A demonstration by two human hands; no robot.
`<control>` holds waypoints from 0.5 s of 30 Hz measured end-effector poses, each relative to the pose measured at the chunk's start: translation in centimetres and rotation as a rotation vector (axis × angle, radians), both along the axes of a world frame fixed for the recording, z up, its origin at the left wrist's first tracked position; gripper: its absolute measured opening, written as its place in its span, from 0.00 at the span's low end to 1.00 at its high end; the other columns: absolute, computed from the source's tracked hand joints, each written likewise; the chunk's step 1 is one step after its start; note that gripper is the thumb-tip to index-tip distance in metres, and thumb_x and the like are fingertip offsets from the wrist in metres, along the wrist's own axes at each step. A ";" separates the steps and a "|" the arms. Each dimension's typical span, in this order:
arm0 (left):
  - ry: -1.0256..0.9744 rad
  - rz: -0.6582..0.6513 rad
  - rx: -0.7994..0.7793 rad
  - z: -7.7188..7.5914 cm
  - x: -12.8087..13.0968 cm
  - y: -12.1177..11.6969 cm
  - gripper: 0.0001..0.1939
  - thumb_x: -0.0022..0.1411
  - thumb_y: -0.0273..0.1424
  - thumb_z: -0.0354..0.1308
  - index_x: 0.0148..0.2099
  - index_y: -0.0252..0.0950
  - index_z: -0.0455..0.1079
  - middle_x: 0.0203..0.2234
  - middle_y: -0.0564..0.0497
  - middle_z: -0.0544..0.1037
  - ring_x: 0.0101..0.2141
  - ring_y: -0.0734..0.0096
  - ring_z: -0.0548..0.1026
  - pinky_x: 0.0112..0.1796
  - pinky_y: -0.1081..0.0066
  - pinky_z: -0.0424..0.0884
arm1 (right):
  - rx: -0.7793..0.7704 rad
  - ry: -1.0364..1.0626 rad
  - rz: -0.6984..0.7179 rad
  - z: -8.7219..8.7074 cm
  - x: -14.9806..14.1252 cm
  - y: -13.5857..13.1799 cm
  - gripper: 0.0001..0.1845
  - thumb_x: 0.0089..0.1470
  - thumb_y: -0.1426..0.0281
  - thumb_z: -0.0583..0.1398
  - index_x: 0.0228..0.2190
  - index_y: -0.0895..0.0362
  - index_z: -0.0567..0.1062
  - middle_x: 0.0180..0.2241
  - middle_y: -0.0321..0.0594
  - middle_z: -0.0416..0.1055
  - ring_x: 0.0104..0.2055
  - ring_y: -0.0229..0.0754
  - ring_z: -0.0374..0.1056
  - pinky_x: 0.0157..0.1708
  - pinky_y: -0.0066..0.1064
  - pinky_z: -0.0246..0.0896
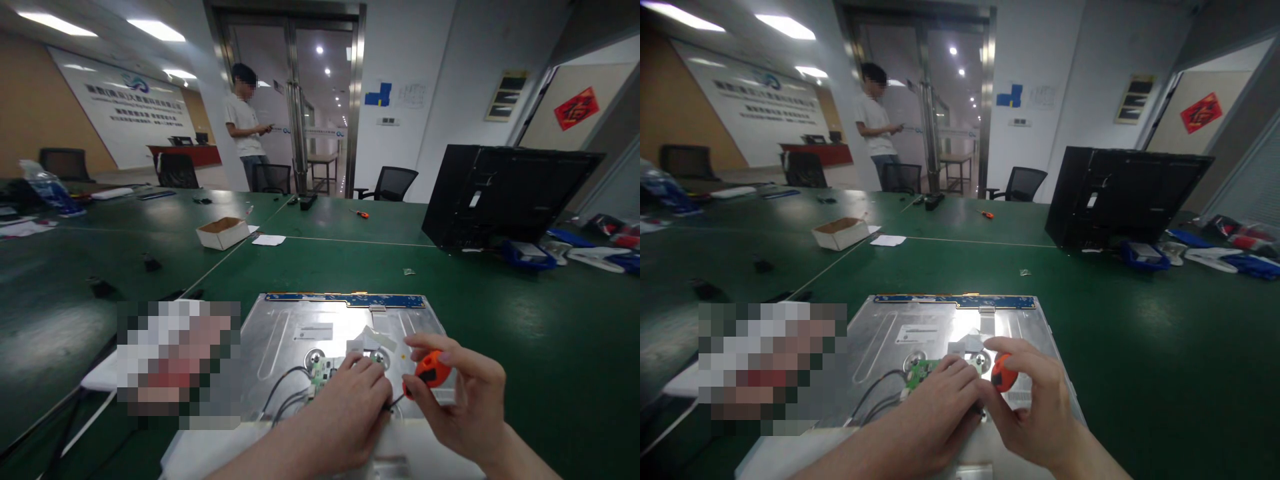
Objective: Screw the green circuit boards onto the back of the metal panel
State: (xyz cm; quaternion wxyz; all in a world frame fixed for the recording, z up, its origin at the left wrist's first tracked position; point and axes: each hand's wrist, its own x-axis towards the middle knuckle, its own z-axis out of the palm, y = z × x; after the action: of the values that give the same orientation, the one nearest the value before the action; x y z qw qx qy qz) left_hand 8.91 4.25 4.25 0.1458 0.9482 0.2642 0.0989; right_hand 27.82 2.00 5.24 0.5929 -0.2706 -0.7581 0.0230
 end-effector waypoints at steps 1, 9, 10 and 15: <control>-0.004 0.002 0.004 -0.1 0.0 0.0 0.07 0.66 0.26 0.54 0.46 0.37 0.67 0.42 0.46 0.74 0.45 0.58 0.71 0.53 0.56 0.62 | -0.001 0.013 0.000 0.0 0.0 0.0 0.33 0.50 0.83 0.62 0.54 0.53 0.60 0.47 0.44 0.73 0.37 0.39 0.75 0.36 0.31 0.75; 0.006 -0.011 0.001 -0.2 -0.1 0.1 0.09 0.66 0.26 0.54 0.48 0.37 0.66 0.44 0.47 0.74 0.46 0.58 0.70 0.53 0.56 0.61 | 0.028 -0.105 -0.077 0.2 0.2 -0.2 0.30 0.54 0.81 0.59 0.56 0.57 0.61 0.50 0.48 0.70 0.51 0.45 0.70 0.44 0.36 0.73; 0.007 -0.013 0.004 -0.2 -0.1 0.1 0.10 0.66 0.26 0.54 0.49 0.37 0.66 0.45 0.47 0.74 0.47 0.58 0.70 0.54 0.56 0.61 | 0.033 -0.127 -0.103 0.3 0.2 -0.3 0.29 0.54 0.81 0.58 0.56 0.57 0.62 0.50 0.49 0.69 0.52 0.45 0.69 0.44 0.35 0.73; 0.016 -0.014 0.015 -0.1 0.1 0.2 0.10 0.66 0.27 0.54 0.49 0.36 0.66 0.45 0.46 0.74 0.47 0.58 0.70 0.54 0.56 0.61 | 0.021 -0.175 -0.097 0.7 0.3 -0.4 0.28 0.56 0.83 0.54 0.58 0.61 0.62 0.53 0.51 0.69 0.57 0.45 0.67 0.43 0.31 0.73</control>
State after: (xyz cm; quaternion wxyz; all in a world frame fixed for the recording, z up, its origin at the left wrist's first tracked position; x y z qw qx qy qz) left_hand 8.97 4.43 4.10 0.1373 0.9519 0.2579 0.0922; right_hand 28.08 1.62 5.92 0.5278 -0.3017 -0.7931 -0.0376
